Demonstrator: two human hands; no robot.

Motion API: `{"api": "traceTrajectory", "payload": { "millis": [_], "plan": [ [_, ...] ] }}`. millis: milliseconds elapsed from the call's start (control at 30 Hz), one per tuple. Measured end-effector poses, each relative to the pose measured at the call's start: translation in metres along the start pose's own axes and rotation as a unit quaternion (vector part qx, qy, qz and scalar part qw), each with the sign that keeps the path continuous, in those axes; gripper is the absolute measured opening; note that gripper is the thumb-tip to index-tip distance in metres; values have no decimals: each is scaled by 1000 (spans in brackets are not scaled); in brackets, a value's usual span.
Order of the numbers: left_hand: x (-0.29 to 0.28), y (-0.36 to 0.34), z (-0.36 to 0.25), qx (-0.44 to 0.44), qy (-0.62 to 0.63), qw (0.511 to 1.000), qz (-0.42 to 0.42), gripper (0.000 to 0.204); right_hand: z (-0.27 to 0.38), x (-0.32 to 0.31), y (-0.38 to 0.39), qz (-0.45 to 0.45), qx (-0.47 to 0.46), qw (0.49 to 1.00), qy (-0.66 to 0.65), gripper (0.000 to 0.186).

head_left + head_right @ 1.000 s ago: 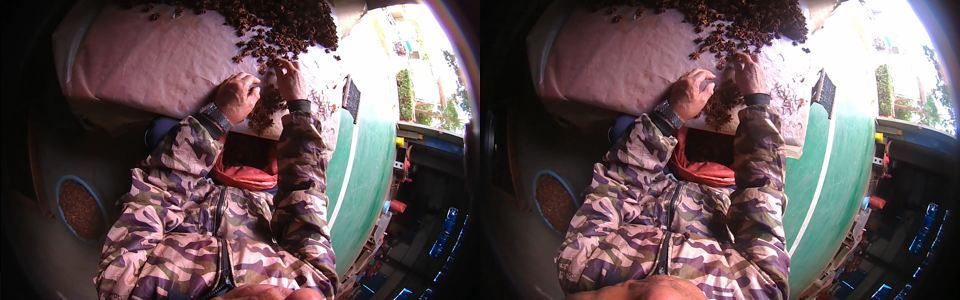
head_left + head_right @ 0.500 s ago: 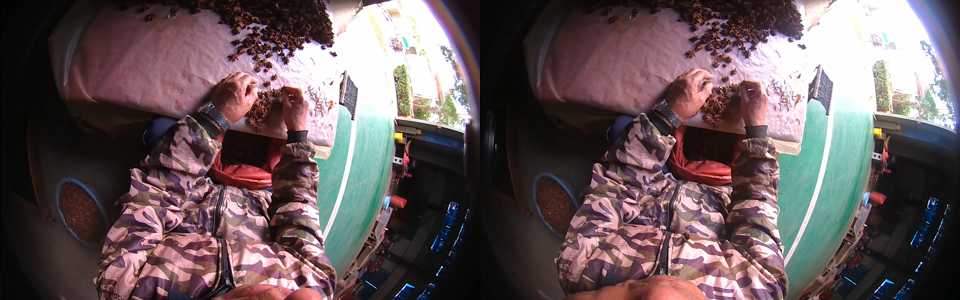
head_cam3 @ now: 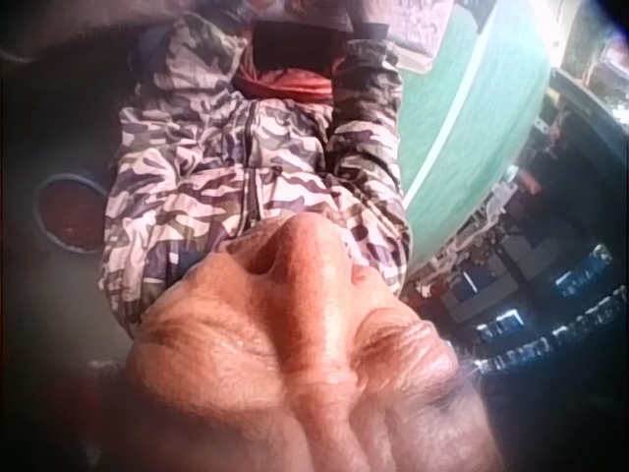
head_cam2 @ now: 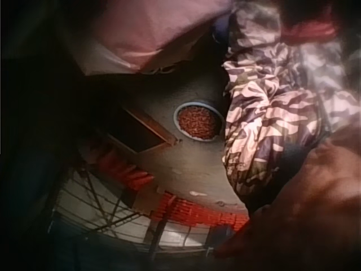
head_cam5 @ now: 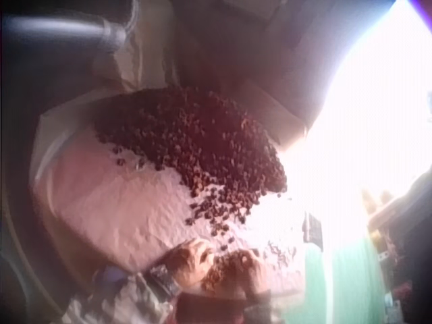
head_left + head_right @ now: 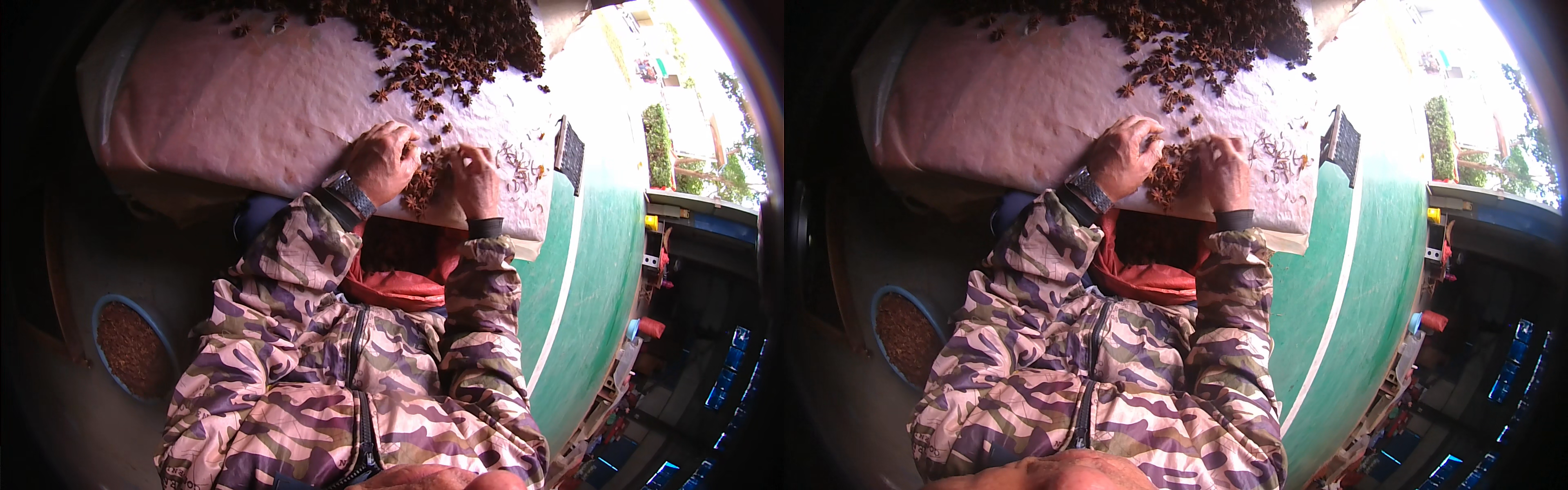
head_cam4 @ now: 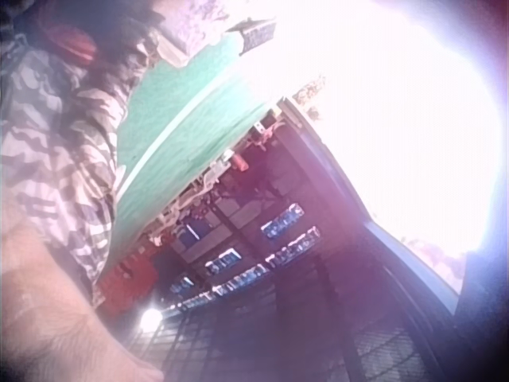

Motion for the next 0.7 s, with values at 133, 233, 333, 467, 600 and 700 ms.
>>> {"api": "traceTrajectory", "payload": {
  "millis": [133, 233, 333, 467, 600, 700],
  "plan": [
    [0, 1, 2, -9, -5, 1000, -1, 18, 22, -7, 0, 51, -20, 998, -11, 25],
    [1, 1, -3, -13, 2, 1000, 2, 18, 16, -4, -23, -32, -32, 998, 35, 27],
    [1, 1, -5, -13, 11, 1000, 3, 19, 8, 12, -69, -45, -9, 999, 27, 25],
    [1, 0, -7, -12, 15, 1000, 3, 21, 4, 36, -116, -20, 17, 993, 112, 30],
    [3, 2, -7, -10, 14, 1000, 1, 21, 3, 37, -124, 46, 62, 987, 140, 26],
    [1, 3, -5, -13, 5, 1000, -1, 20, 1, 41, -115, 33, 30, 984, 174, 25]
  ]
}}
Point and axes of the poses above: each hand's wrist, its own y-axis away from the middle knuckle, its own x-axis out of the palm, z = x × y, the point moved 3 cm from there along -y, towards the middle knuckle, and after that the axes turned 10 degrees about y, right-handed, at the moved point
